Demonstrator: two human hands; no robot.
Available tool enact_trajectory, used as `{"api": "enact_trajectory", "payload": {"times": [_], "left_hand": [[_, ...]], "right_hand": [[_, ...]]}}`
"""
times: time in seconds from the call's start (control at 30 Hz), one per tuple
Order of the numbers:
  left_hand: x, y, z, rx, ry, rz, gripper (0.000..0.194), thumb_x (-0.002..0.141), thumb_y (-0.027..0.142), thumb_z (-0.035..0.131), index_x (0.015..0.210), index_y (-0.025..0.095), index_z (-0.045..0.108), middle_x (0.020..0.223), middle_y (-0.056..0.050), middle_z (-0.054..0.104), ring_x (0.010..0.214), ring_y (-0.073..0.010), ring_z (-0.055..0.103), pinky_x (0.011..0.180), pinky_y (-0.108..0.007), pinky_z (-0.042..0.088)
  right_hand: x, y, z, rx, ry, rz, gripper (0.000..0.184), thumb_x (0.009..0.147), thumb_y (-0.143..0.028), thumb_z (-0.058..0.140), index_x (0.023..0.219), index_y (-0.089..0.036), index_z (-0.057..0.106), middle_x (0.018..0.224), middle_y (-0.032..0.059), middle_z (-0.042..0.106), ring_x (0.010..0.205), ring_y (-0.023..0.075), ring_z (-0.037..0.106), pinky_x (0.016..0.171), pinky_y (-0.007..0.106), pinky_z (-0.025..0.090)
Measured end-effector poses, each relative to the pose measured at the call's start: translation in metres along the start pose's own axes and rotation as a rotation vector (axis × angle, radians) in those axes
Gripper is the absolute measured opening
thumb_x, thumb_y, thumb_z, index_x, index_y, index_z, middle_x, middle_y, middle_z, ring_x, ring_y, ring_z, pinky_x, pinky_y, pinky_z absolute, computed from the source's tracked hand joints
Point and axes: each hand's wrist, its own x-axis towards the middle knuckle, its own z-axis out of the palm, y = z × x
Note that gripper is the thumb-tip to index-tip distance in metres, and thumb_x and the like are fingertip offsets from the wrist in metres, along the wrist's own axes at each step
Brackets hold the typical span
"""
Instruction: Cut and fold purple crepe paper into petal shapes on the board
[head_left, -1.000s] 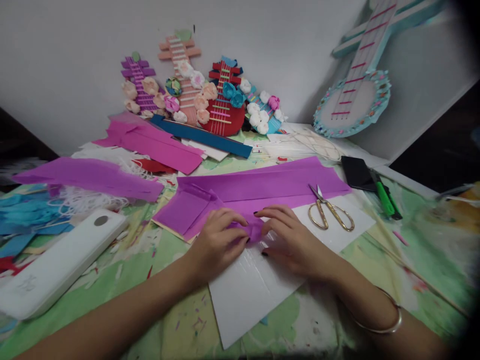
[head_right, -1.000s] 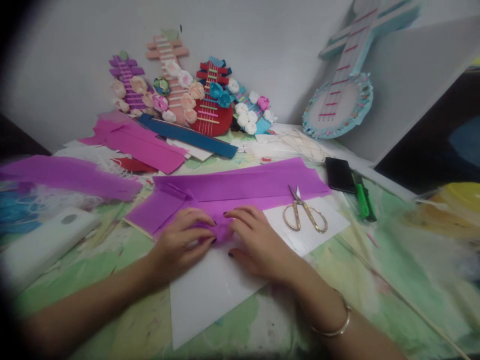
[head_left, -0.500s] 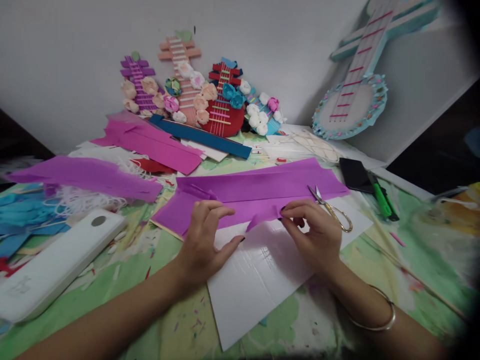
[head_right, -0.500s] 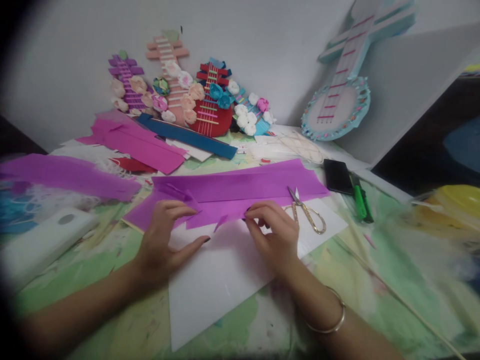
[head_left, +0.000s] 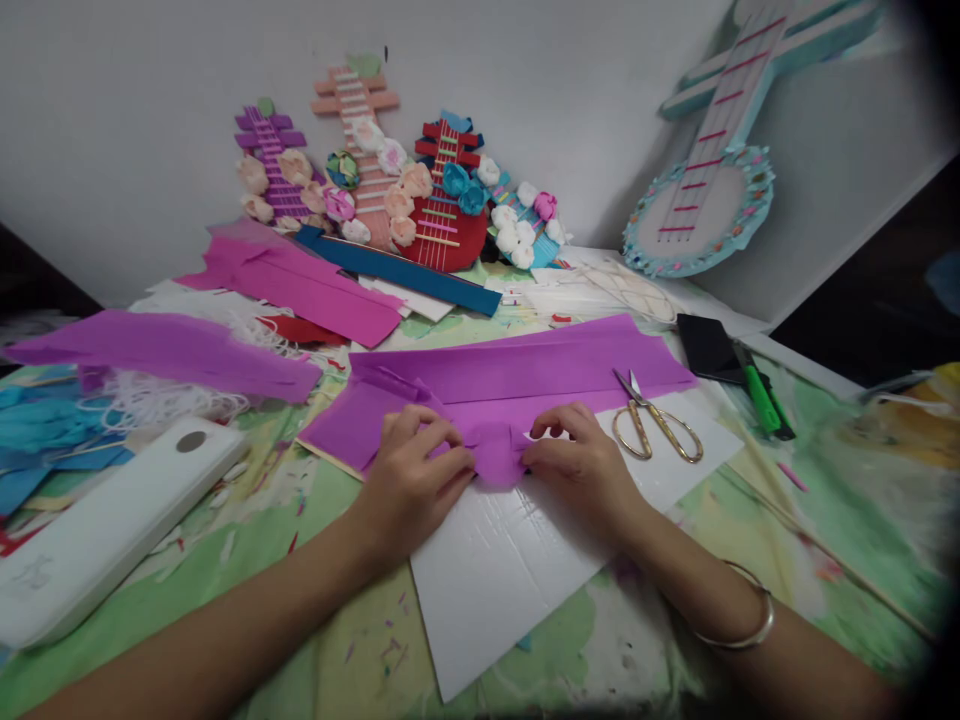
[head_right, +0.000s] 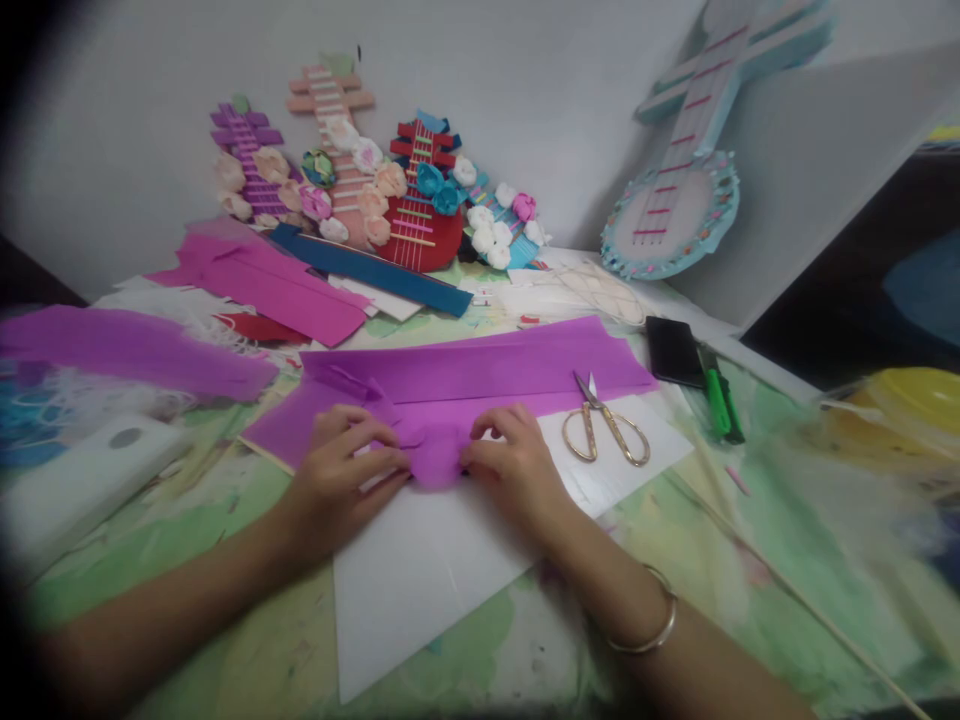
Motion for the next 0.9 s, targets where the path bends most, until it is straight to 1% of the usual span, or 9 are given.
{"api": "enact_trajectory", "payload": {"times": [0.07, 0.13, 0.3, 0.43, 0.57, 0.67, 0.77, 0.9], "left_hand": [[-0.001, -0.001, 0.000, -0.042, -0.038, 0.004, 0.009, 0.085, 0.014, 0.061, 0.078, 0.016, 0.068, 0.082, -0.005, 0.066, 0.089, -0.0235, 0.047, 0.078, -0.041, 0.037], [-0.001, -0.001, 0.001, -0.074, -0.073, -0.006, 0.011, 0.086, 0.015, 0.060, 0.079, 0.015, 0.068, 0.081, -0.005, 0.065, 0.086, -0.0221, 0.048, 0.077, -0.039, 0.039], [-0.001, -0.005, 0.002, -0.145, -0.161, -0.034, 0.011, 0.087, 0.015, 0.057, 0.085, 0.013, 0.068, 0.085, -0.007, 0.065, 0.086, -0.0216, 0.048, 0.076, -0.037, 0.041], [0.000, -0.007, 0.003, -0.229, -0.222, -0.092, 0.010, 0.086, 0.013, 0.058, 0.087, 0.014, 0.068, 0.086, -0.006, 0.065, 0.085, -0.0205, 0.049, 0.075, -0.034, 0.042], [0.001, -0.009, 0.004, -0.273, -0.275, -0.184, 0.009, 0.084, 0.013, 0.059, 0.085, 0.015, 0.067, 0.085, -0.004, 0.063, 0.084, -0.0196, 0.051, 0.075, -0.033, 0.042], [0.004, -0.009, 0.004, -0.303, -0.323, -0.273, 0.008, 0.084, 0.014, 0.059, 0.083, 0.016, 0.067, 0.085, -0.004, 0.062, 0.085, -0.0196, 0.052, 0.075, -0.033, 0.042], [0.006, -0.008, 0.003, -0.320, -0.347, -0.357, 0.007, 0.083, 0.016, 0.060, 0.081, 0.017, 0.067, 0.084, -0.003, 0.061, 0.085, -0.0197, 0.052, 0.074, -0.033, 0.041], [0.009, -0.007, 0.001, -0.333, -0.361, -0.438, 0.007, 0.081, 0.018, 0.060, 0.078, 0.018, 0.066, 0.082, -0.003, 0.059, 0.084, -0.0197, 0.051, 0.073, -0.033, 0.040]], "right_hand": [[-0.001, 0.001, -0.001, 0.008, 0.007, 0.031, 0.016, 0.080, -0.009, 0.063, 0.076, -0.021, 0.072, 0.083, 0.0060, 0.060, 0.077, 0.0180, 0.050, 0.065, 0.031, 0.043], [-0.002, 0.001, -0.002, 0.031, -0.014, 0.055, 0.014, 0.079, -0.009, 0.065, 0.078, -0.020, 0.073, 0.080, 0.0057, 0.059, 0.076, 0.0177, 0.052, 0.063, 0.030, 0.043], [-0.002, 0.002, -0.005, 0.078, -0.101, 0.104, 0.015, 0.079, -0.009, 0.066, 0.081, -0.020, 0.076, 0.079, 0.0055, 0.061, 0.077, 0.0175, 0.055, 0.064, 0.029, 0.045], [-0.001, 0.002, -0.006, 0.117, -0.149, 0.198, 0.016, 0.078, -0.009, 0.067, 0.081, -0.022, 0.076, 0.080, 0.0043, 0.063, 0.078, 0.0169, 0.057, 0.068, 0.029, 0.046], [0.001, 0.001, -0.007, 0.163, -0.214, 0.305, 0.014, 0.077, -0.009, 0.069, 0.081, -0.022, 0.075, 0.081, 0.0037, 0.064, 0.078, 0.0168, 0.058, 0.070, 0.030, 0.046], [0.002, 0.000, -0.007, 0.193, -0.246, 0.356, 0.013, 0.077, -0.011, 0.068, 0.083, -0.022, 0.074, 0.081, 0.0037, 0.064, 0.078, 0.0167, 0.057, 0.070, 0.031, 0.045], [0.003, 0.000, -0.007, 0.223, -0.253, 0.388, 0.011, 0.078, -0.013, 0.067, 0.081, -0.021, 0.073, 0.080, 0.0033, 0.065, 0.076, 0.0163, 0.056, 0.071, 0.031, 0.043], [0.005, -0.001, -0.006, 0.242, -0.251, 0.441, 0.009, 0.074, -0.011, 0.069, 0.074, -0.020, 0.071, 0.077, 0.0026, 0.063, 0.074, 0.0160, 0.055, 0.070, 0.031, 0.042]]}}
